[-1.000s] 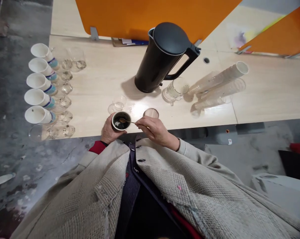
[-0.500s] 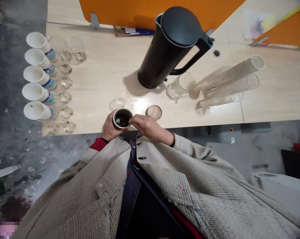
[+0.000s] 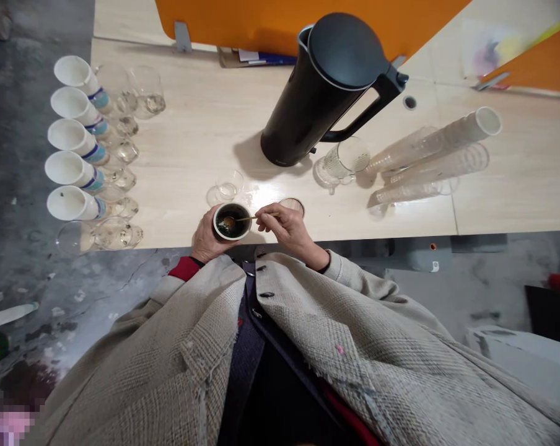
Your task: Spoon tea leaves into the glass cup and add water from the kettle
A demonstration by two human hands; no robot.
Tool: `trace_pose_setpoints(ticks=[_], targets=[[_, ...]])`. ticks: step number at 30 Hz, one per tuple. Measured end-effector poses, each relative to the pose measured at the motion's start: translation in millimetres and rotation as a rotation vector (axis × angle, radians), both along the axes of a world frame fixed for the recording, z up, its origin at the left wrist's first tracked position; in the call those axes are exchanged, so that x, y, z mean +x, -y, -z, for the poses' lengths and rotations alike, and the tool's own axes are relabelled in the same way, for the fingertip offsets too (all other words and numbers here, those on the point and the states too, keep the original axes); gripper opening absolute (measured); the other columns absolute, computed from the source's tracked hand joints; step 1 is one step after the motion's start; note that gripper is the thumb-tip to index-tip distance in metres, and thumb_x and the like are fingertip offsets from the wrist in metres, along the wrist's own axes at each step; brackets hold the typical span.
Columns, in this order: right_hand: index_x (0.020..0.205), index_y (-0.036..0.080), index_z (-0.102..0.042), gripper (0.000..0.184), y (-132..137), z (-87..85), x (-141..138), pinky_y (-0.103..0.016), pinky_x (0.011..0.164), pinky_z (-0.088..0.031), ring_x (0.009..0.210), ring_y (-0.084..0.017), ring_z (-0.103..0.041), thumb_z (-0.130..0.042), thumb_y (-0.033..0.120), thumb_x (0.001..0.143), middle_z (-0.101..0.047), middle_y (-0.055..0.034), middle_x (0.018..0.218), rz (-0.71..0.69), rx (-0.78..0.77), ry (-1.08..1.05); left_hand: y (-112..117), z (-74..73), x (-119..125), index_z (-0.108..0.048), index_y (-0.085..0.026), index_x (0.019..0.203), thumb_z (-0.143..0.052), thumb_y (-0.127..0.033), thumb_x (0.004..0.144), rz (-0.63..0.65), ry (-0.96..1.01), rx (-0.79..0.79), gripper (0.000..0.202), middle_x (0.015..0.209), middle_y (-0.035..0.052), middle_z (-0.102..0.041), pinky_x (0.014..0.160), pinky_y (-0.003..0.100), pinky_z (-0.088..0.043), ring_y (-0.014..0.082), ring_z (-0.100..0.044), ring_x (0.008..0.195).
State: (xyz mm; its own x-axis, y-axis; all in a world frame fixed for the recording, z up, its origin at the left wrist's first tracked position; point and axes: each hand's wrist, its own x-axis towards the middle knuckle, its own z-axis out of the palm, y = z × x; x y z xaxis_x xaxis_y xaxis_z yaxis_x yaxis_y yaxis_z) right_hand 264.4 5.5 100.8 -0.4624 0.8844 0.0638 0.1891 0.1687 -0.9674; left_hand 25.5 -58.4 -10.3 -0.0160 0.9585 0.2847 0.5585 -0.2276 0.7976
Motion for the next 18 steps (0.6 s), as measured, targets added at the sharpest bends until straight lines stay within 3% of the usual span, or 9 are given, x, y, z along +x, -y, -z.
trace_pose_setpoints(ticks=[6,11,18], targets=[[0.1,0.022,-0.071,0.043,-0.1,0.0,-1.0,-0.025,0.059,-0.059,0.064,-0.011,-0.07,-0.072,0.065,0.097,-0.074,0.0015,0.077,0.113,-0.161,-0.157,-0.6,1.6,-0.5,-0.043,-0.025,0.156,-0.095,-0.069,0.066,-0.001,-0.006,-0.011,0.113,0.149,0.0159,-0.065,0.116,0.052,-0.057,0.0373,-0.067,0.139],[0.099,0.024,-0.07,0.037,-1.0,-9.4,0.9,-0.025,0.06,-0.06,0.066,-0.011,-0.07,-0.077,0.061,0.095,-0.073,0.002,0.079,0.156,-0.24,-0.233,-0.6,0.8,-0.1,-0.043,-0.025,0.156,-0.094,-0.071,0.067,-0.012,-0.003,-0.03,0.113,0.149,0.0161,-0.065,0.116,0.053,-0.057,0.0376,-0.067,0.139],[0.098,0.024,-0.072,0.036,-13.3,-35.5,5.7,-0.025,0.06,-0.059,0.065,-0.011,-0.071,-0.079,0.059,0.094,-0.074,0.0026,0.079,0.285,-0.131,-0.284,-0.7,0.8,-1.0,-0.043,-0.025,0.156,-0.095,-0.072,0.065,-0.006,-0.006,-0.018,0.115,0.149,0.0159,-0.066,0.117,0.052,-0.057,0.0369,-0.067,0.138]])
